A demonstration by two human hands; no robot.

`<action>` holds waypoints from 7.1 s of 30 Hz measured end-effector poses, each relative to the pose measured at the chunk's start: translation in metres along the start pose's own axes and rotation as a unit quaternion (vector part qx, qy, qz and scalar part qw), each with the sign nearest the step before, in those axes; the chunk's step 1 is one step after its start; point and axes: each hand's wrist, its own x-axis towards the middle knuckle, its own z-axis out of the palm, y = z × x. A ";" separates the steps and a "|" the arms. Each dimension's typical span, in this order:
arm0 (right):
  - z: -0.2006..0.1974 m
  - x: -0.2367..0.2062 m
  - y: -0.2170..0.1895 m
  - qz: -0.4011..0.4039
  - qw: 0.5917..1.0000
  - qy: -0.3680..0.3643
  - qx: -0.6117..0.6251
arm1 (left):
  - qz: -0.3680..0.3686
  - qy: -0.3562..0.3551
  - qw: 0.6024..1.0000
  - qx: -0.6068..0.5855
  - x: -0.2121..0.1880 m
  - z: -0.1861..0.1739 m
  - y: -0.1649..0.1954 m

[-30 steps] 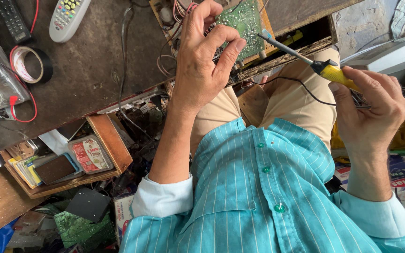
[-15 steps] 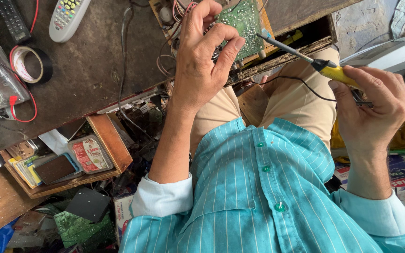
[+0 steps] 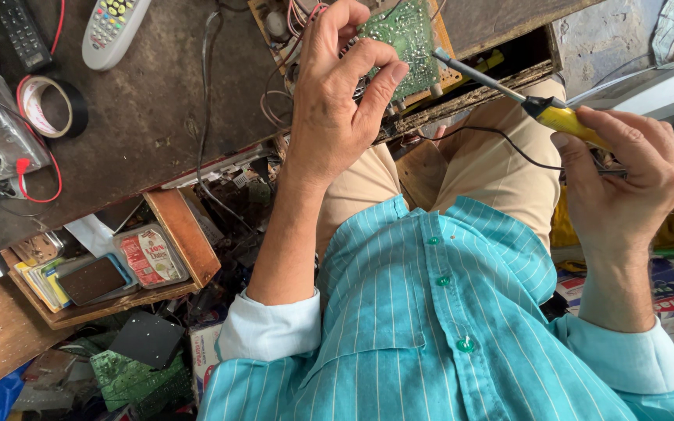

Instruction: The person solders components on a small green circuit board using a soldering iron, holding the board steady with the other hand. They then set the board aside, handle a larger wired circuit board, and continue soldering joints on a large green printed circuit board while holding a component wire in place.

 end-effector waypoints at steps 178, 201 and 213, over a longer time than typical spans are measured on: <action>0.005 -0.027 -0.057 0.122 0.987 -0.035 0.095 | 0.008 -0.032 0.999 -0.010 -0.001 -0.007 0.001; -0.002 -0.021 -0.055 0.124 0.989 -0.029 0.069 | 0.006 -0.027 0.999 -0.018 0.001 -0.011 0.004; 0.005 0.046 0.079 0.120 0.989 -0.006 -0.086 | -0.014 -0.007 0.999 -0.042 0.006 -0.015 0.007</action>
